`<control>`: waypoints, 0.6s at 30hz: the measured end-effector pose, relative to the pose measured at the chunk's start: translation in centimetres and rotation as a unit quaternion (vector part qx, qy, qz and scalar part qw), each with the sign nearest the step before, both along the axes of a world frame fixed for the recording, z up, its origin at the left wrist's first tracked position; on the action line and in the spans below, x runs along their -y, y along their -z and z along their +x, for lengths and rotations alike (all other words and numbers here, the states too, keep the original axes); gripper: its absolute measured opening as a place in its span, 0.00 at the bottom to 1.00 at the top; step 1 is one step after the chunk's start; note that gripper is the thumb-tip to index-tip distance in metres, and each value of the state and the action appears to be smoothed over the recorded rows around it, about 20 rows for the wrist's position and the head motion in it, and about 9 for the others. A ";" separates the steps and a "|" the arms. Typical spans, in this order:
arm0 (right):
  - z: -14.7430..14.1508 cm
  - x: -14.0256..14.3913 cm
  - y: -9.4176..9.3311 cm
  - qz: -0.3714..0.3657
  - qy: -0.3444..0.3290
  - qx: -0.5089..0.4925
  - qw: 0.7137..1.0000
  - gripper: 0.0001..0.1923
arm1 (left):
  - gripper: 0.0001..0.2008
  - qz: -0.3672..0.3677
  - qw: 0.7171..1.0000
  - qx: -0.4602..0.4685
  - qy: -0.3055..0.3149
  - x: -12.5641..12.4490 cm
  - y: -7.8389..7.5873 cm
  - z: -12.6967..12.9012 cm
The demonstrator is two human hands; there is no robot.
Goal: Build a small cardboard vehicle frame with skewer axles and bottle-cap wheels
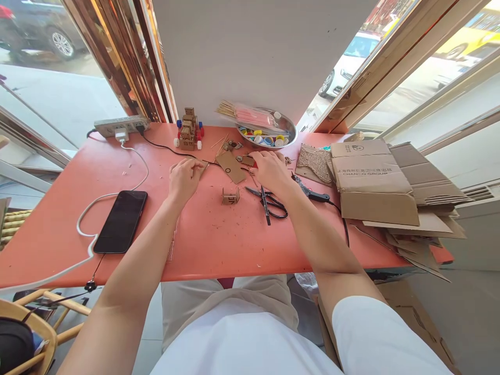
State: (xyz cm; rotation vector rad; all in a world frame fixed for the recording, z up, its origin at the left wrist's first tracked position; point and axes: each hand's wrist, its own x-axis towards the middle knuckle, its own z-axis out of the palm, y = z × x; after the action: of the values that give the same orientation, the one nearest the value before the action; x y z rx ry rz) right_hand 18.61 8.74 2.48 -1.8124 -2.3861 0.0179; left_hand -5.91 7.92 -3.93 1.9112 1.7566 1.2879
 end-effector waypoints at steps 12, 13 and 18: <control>-2.8 -6.5 -1.4 -0.039 -0.009 0.006 0.999 0.23 | 0.08 -0.009 0.998 -0.069 -0.008 0.2 -0.4 -0.4; -3.5 -6.9 -1.4 -0.045 -0.023 0.008 0.999 0.22 | 0.09 -0.011 0.997 -0.074 -0.008 0.3 -0.4 -0.3; -7.0 -9.3 -1.1 -0.074 -0.082 0.013 0.994 0.22 | 0.09 -0.026 0.996 -0.089 -0.014 0.2 0.1 -0.4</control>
State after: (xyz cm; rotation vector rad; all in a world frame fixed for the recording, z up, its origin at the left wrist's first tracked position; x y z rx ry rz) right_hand 11.57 18.07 3.55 -1.6781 -2.6078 0.1946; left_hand -6.28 7.69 -4.04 2.0338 1.8864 1.0996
